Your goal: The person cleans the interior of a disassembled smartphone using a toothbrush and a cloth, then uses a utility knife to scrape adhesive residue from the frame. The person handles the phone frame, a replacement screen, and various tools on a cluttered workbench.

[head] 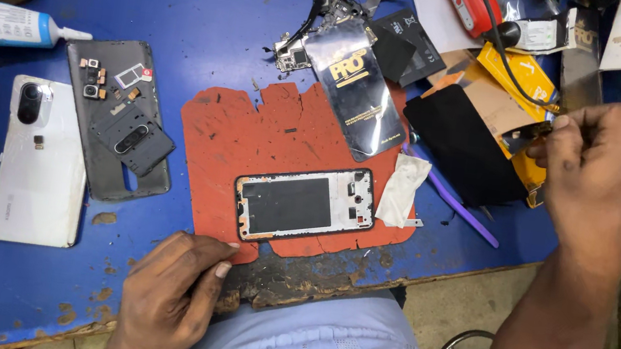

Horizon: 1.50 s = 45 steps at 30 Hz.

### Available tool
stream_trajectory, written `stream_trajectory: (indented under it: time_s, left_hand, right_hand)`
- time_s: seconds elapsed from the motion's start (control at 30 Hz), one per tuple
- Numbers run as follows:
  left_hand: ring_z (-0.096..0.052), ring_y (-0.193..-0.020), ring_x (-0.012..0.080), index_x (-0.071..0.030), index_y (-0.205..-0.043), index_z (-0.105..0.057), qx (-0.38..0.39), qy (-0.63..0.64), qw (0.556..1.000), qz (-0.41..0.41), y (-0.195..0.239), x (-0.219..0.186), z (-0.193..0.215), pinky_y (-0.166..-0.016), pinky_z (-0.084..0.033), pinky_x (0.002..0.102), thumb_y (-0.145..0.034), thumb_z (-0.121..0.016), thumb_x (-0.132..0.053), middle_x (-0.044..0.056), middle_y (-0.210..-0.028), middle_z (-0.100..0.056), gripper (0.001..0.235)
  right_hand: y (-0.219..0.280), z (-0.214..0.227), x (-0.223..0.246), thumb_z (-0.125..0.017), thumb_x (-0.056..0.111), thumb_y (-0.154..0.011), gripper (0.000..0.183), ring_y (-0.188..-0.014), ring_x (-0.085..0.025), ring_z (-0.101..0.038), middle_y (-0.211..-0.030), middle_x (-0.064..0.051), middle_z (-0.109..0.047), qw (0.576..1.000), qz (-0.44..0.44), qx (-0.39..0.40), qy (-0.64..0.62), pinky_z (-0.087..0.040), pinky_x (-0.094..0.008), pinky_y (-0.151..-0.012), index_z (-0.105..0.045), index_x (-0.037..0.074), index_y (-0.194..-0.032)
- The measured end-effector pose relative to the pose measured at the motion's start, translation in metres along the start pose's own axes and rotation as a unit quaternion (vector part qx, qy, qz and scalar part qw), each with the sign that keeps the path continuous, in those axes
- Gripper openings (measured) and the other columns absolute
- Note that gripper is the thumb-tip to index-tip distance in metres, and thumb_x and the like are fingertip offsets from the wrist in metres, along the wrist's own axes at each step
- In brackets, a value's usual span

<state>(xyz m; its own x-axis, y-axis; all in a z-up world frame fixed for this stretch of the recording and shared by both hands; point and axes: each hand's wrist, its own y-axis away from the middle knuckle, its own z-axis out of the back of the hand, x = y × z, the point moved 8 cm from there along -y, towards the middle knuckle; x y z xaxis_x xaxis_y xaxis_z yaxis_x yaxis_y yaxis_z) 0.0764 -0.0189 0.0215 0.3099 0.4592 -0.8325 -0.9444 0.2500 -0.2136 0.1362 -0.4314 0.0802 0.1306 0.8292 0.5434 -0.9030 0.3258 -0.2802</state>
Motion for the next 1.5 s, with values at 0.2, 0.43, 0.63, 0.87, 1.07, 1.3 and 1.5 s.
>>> stream_trajectory:
  time_s: [0.2,0.43,0.63,0.87,1.07,1.3,1.5]
  left_hand:
    - [-0.068,-0.075,0.0235,-0.002,-0.097,-0.071,0.008,-0.006,1.0,-0.012,-0.003,-0.005,-0.001,-0.067,-0.052,0.034,-0.084,-0.069,0.005,0.007,-0.09,-0.074,0.016]
    - [-0.066,-0.073,0.0238,-0.002,-0.099,-0.07,0.002,-0.011,1.0,-0.01,-0.001,-0.005,-0.001,-0.065,-0.052,0.034,-0.084,-0.07,0.005,0.008,-0.089,-0.073,0.017]
    - [-0.066,-0.073,0.0238,-0.002,-0.099,-0.07,-0.004,-0.016,1.0,-0.019,0.002,-0.005,-0.002,-0.066,-0.052,0.035,-0.082,-0.071,0.006,0.008,-0.088,-0.072,0.019]
    - [-0.066,-0.069,0.0214,-0.001,-0.101,-0.069,-0.026,-0.005,0.999,-0.027,-0.004,-0.013,0.002,-0.062,-0.051,0.032,-0.082,-0.069,0.009,0.008,-0.087,-0.074,0.021]
    - [-0.071,-0.081,0.0252,-0.002,-0.109,-0.068,-0.019,-0.012,0.996,-0.087,-0.021,-0.038,0.002,-0.071,-0.055,0.034,-0.089,-0.071,0.004,0.009,-0.091,-0.072,0.02]
    - [-0.07,-0.098,0.0149,0.004,-0.133,-0.056,0.013,0.235,0.972,-0.002,-0.058,-0.04,-0.017,-0.082,-0.059,0.03,-0.097,-0.069,-0.008,0.011,-0.109,-0.071,0.04]
    - [-0.073,-0.086,0.0094,0.003,-0.12,-0.065,0.021,0.419,0.891,0.174,-0.057,-0.013,-0.041,-0.078,-0.062,0.026,-0.101,-0.065,-0.007,0.006,-0.096,-0.075,0.021]
  right_hand:
    - [-0.002,-0.021,-0.042,-0.067,0.003,-0.102,0.007,-0.084,-0.005,-0.064,-0.102,-0.002,-0.069,0.952,-0.132,-0.001,-0.277,-0.057,-0.02,-0.076,-0.062,0.003,-0.106]
    - [-0.007,-0.022,-0.05,-0.072,-0.014,-0.086,0.05,-0.104,-0.011,-0.071,-0.119,-0.007,-0.071,0.933,-0.116,0.019,-0.341,-0.062,-0.025,-0.09,-0.059,0.001,-0.131]
    - [0.012,0.036,-0.082,-0.069,-0.003,-0.097,0.041,-0.105,-0.013,-0.067,-0.114,-0.008,-0.068,0.973,-0.054,-0.028,-0.224,-0.058,-0.026,-0.1,-0.056,0.002,-0.135]
    - [0.04,0.061,-0.123,-0.072,-0.004,-0.103,0.031,-0.105,-0.016,-0.067,-0.114,-0.01,-0.067,0.954,-0.06,-0.068,-0.285,-0.056,-0.028,-0.1,-0.059,0.002,-0.13]
    - [0.031,0.026,-0.081,-0.074,-0.005,-0.108,0.023,-0.104,-0.018,-0.066,-0.114,-0.012,-0.067,0.855,-0.059,-0.051,-0.513,-0.055,-0.031,-0.1,-0.061,0.001,-0.125]
    - [0.051,-0.056,0.01,-0.075,-0.017,-0.101,0.023,-0.099,-0.024,-0.073,-0.108,-0.021,-0.073,0.779,-0.042,0.024,-0.626,-0.061,-0.033,-0.098,-0.062,-0.004,-0.115]
    - [0.069,-0.085,0.041,-0.074,-0.016,-0.1,0.02,-0.102,-0.024,-0.074,-0.109,-0.021,-0.073,0.761,-0.06,0.074,-0.642,-0.061,-0.032,-0.099,-0.063,-0.006,-0.113]
